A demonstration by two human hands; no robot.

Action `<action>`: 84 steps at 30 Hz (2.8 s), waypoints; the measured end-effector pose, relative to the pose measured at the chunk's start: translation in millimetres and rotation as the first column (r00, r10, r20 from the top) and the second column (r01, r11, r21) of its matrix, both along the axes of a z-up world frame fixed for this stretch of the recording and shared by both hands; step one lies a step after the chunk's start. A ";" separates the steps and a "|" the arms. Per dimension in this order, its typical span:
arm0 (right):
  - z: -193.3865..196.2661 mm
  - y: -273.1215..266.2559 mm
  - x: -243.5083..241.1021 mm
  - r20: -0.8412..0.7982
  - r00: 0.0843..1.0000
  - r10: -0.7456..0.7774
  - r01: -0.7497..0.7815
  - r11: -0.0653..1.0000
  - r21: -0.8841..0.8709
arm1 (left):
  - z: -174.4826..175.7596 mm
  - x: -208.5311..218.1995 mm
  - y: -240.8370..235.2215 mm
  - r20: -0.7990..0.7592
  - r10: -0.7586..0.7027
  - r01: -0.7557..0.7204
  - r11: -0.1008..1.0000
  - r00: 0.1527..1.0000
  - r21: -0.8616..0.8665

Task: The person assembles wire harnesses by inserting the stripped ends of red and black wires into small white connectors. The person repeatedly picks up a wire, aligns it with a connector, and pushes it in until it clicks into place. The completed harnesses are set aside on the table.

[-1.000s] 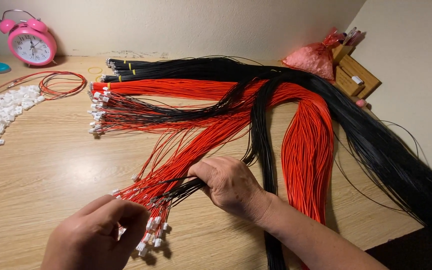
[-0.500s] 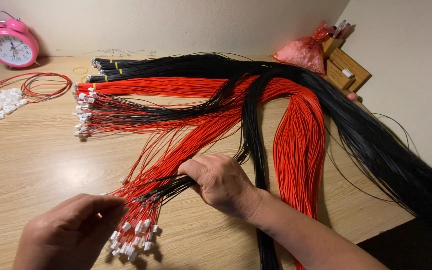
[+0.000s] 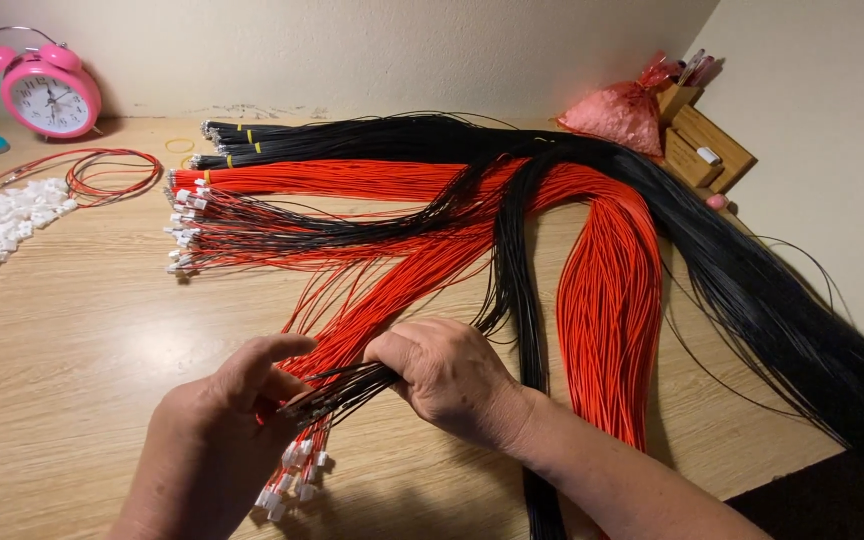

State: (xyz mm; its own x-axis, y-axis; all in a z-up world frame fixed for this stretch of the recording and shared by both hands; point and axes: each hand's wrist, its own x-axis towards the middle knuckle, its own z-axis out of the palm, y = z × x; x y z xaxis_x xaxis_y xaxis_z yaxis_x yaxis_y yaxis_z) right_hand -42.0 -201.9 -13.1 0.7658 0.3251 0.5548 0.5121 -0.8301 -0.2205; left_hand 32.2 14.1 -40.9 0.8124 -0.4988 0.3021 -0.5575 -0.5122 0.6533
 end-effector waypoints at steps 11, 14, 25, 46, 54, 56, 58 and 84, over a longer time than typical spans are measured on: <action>2.2 2.9 16.1 -0.085 0.993 -0.086 0.082 0.995 -0.049 | 49.9 -17.1 18.3 -0.249 -0.304 0.129 0.833 0.920 -0.538; 0.1 12.0 29.3 -0.100 0.992 -0.082 0.078 0.996 -0.037 | 49.9 -6.3 1.5 -0.160 -0.181 0.076 0.856 0.970 -0.512; 9.3 6.9 50.5 -0.292 0.956 0.026 0.024 0.986 0.167 | 37.3 48.4 -5.9 -0.257 -0.062 -0.120 0.764 0.964 -0.634; 2.6 40.5 94.2 -0.648 0.660 -0.380 0.358 0.917 -0.173 | 40.5 65.4 -36.7 -0.146 -0.269 0.162 0.848 0.952 -0.505; 51.7 34.8 104.4 -0.583 0.803 0.125 0.221 0.845 0.487 | 22.0 105.9 6.4 -0.402 -0.047 -0.132 0.905 0.914 -0.405; 26.1 22.0 121.6 -0.573 0.809 0.133 0.225 0.830 0.511 | 21.4 99.1 11.6 -0.368 0.009 -0.067 0.987 0.930 -0.146; 14.6 18.4 132.8 -0.564 0.815 0.134 0.233 0.815 0.531 | 26.4 91.8 13.6 -0.324 0.045 -0.005 0.992 0.945 0.125; -4.8 3.3 146.6 -0.647 0.688 0.328 0.250 0.730 0.636 | 13.8 91.6 8.8 -0.361 0.015 0.164 0.872 0.932 0.461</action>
